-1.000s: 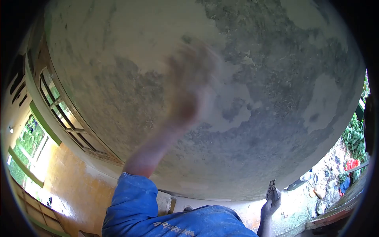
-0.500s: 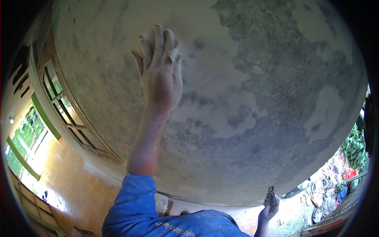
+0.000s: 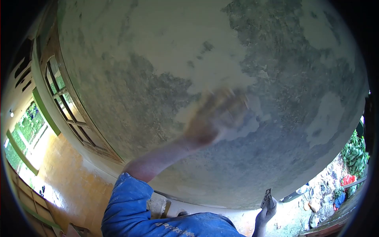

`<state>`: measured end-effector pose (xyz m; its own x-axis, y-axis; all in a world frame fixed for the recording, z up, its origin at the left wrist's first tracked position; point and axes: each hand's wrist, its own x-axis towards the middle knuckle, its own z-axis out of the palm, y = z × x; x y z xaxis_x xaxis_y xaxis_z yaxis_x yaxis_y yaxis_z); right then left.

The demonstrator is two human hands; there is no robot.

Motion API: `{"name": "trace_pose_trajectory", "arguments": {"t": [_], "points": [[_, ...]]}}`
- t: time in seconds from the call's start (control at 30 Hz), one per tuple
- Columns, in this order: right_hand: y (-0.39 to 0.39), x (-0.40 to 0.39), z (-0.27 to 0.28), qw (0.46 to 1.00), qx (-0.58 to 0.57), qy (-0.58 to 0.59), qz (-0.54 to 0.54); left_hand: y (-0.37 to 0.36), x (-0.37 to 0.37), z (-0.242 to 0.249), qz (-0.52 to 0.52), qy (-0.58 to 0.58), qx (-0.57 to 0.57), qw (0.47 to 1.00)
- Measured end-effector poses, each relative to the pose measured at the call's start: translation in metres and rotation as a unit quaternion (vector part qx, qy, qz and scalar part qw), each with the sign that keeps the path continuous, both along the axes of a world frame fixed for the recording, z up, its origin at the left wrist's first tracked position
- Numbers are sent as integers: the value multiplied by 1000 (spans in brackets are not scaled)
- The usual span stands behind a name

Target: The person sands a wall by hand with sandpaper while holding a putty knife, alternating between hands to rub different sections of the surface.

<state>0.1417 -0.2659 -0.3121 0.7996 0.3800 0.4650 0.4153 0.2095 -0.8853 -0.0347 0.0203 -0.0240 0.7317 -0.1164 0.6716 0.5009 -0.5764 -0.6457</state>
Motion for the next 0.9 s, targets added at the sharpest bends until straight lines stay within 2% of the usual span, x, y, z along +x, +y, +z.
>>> {"name": "trace_pose_trajectory", "arguments": {"t": [0.03, 0.07, 0.1, 0.13, 0.2, 0.23, 0.3, 0.33, 0.4, 0.47, 0.53, 0.6, 0.63, 0.7, 0.73, 0.8, 0.83, 0.87, 0.9], "points": [[2, -1, 3, 1000, 13, -12, -15, 16, -5, 16, -1, -1, 3, 1000], [3, -3, 5, 999, 25, -24, -30, 44, -16, 44, -80, -163, -54, 982], [1, -3, 7, 999, 24, -23, -29, 54, -23, 61, -154, -318, -110, 929], [-1, -4, 7, 1000, 8, -5, -23, 44, -20, 49, -152, -316, -111, 930], [-1, -4, 10, 1000, -8, 8, -17, -6, -6, 16, 23, -129, -173, 976], [-1, -6, 11, 1000, 10, 12, -10, -11, -4, 0, 23, -131, -173, 976], [0, -5, 8, 999, 30, 16, -4, -11, -2, -18, -95, 10, -94, 991], [0, -3, 4, 999, 32, 0, -3, 10, -7, -8, -97, 12, -90, 991], [0, -3, 4, 999, 33, -16, -2, 45, -25, 39, -52, -252, -52, 965], [-2, -5, 10, 1000, 14, -4, 16, 11, -7, 31, -46, -223, -95, 969], [-3, -4, 7, 1000, 10, 10, 27, -8, 5, 2, -41, -198, -139, 969], [-3, -3, 7, 999, 8, 24, 38, -12, 7, -19, -84, -60, -78, 992], [0, -4, 8, 1000, 19, -11, 14, 2, 4, -15, -85, -59, -75, 992], [2, -4, 7, 998, 31, -45, -13, 9, -12, 39, -35, -203, -28, 978], [-1, -2, 3, 1000, 21, -23, -5, 10, -8, 36, -36, -203, -28, 978], [-4, -4, 3, 1000, 9, -1, 4, 11, 9, 19, -128, -247, -73, 958], [-5, -6, 8, 1000, 5, 3, 4, -10, 13, -9, -104, -132, -186, 968], [-6, -7, 10, 1000, 1, 8, 3, -7, 14, -12, -105, -133, -186, 968], [-8, -5, 6, 1000, 1, 7, 2, -3, 12, -15, -128, -123, -131, 975]]}}
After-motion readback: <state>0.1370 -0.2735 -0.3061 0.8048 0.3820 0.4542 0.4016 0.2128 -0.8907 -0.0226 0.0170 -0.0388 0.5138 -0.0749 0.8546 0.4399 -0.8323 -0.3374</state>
